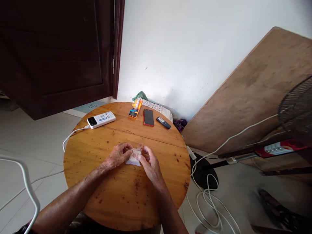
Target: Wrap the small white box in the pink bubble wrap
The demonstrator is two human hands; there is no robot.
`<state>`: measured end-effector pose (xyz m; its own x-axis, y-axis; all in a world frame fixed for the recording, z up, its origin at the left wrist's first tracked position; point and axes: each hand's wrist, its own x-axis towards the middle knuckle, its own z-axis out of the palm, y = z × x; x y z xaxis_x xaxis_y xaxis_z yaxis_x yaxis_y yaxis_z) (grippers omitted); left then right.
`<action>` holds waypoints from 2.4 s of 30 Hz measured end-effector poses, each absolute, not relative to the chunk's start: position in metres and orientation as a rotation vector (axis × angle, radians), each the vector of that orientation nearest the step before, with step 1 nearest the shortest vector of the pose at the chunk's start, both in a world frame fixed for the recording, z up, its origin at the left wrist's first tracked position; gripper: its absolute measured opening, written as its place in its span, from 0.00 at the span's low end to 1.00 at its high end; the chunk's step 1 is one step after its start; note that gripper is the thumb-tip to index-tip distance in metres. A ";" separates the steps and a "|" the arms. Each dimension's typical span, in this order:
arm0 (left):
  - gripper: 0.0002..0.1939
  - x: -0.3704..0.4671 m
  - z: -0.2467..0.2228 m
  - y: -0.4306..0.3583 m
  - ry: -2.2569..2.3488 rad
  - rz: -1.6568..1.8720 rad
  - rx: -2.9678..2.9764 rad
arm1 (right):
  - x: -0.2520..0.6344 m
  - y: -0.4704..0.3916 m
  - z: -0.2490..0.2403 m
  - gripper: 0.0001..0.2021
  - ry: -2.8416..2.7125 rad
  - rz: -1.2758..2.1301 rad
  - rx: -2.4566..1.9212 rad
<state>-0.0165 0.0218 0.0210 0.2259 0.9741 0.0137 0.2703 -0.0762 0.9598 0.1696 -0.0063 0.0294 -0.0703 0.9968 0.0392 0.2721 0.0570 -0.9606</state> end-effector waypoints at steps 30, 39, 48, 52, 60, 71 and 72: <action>0.14 -0.015 0.020 0.025 1.196 0.912 1.451 | 0.177 -0.004 0.047 0.13 -2.243 0.342 -1.136; 0.13 -0.014 0.022 0.023 1.200 0.933 1.458 | 0.182 -0.001 0.045 0.05 -2.096 0.473 -1.043; 0.17 -0.022 0.020 0.028 1.199 1.047 1.225 | 0.197 0.012 0.035 0.09 -1.639 0.444 -1.322; 0.17 -0.027 0.019 0.034 1.203 1.039 1.090 | 0.202 0.015 0.032 0.08 -1.700 0.510 -1.348; 0.17 -0.029 0.024 0.032 1.140 0.935 1.108 | 0.201 0.005 0.050 0.12 -1.830 0.798 -1.237; 0.20 -0.024 0.027 0.027 0.964 0.845 1.160 | 0.175 0.002 0.036 0.07 -1.981 0.561 -1.186; 0.19 -0.024 0.027 0.026 0.963 0.843 1.158 | 0.172 0.002 0.036 0.05 -1.986 0.538 -1.167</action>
<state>-0.0240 0.0265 0.0266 0.3654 0.9147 -0.1728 -0.0500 0.2046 0.9776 0.1724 0.0017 0.0356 -0.2967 0.8691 0.3958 0.5508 0.4943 -0.6726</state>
